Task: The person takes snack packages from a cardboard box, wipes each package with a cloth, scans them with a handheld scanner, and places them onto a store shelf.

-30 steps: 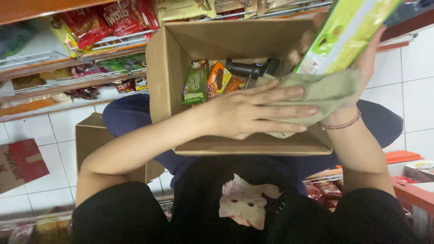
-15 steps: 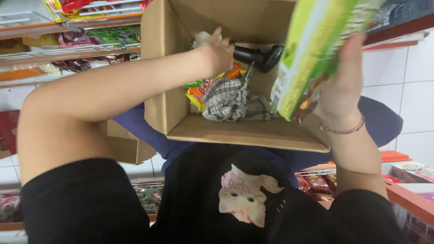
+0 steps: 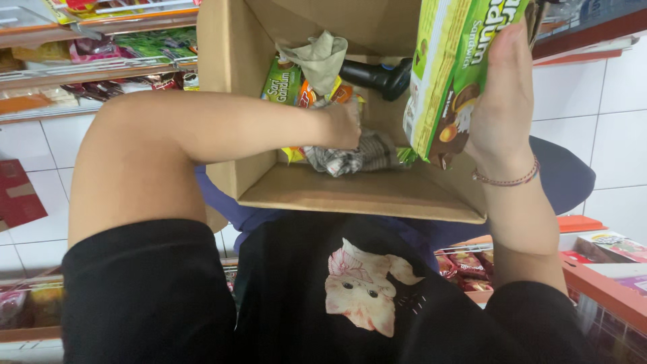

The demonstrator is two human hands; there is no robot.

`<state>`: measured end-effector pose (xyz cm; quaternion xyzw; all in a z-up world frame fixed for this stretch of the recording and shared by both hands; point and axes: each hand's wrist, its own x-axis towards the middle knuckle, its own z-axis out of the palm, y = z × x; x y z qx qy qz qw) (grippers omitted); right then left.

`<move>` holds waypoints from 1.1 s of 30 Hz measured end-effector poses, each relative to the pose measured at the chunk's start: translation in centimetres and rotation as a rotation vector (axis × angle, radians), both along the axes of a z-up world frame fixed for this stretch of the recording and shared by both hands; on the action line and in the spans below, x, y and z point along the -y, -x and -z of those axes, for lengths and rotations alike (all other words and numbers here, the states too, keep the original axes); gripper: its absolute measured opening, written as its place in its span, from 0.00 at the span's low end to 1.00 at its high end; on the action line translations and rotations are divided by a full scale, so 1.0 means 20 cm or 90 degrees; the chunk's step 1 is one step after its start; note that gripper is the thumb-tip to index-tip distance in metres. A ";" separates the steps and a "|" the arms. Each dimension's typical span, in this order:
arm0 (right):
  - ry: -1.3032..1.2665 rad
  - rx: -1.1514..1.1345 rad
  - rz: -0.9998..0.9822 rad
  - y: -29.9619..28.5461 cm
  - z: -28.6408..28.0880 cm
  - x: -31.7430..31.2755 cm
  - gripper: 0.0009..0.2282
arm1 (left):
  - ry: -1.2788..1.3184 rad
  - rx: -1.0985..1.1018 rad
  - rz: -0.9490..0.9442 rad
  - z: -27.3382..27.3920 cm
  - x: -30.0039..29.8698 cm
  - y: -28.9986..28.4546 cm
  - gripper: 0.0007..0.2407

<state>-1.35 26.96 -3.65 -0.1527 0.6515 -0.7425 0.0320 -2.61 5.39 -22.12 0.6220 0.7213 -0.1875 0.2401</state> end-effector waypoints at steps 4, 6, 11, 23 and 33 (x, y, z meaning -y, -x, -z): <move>-0.107 -0.068 0.041 0.02 -0.02 0.00 0.22 | -0.112 -0.031 -0.065 -0.29 -0.06 0.05 0.11; -0.143 -0.087 0.043 0.02 -0.03 -0.01 0.23 | -0.274 -0.043 -0.137 -0.54 0.01 0.04 0.07; -0.176 -0.111 0.021 0.02 -0.03 -0.01 0.25 | -0.654 -0.001 -0.299 -1.17 0.29 -0.03 0.20; 0.145 0.203 -0.146 -0.04 0.12 0.08 0.29 | -1.064 -0.076 -0.427 -1.26 -0.02 -0.20 0.33; 0.271 0.205 -0.078 -0.02 0.09 0.05 0.29 | -1.018 -0.259 -0.167 -1.25 -0.01 0.02 0.16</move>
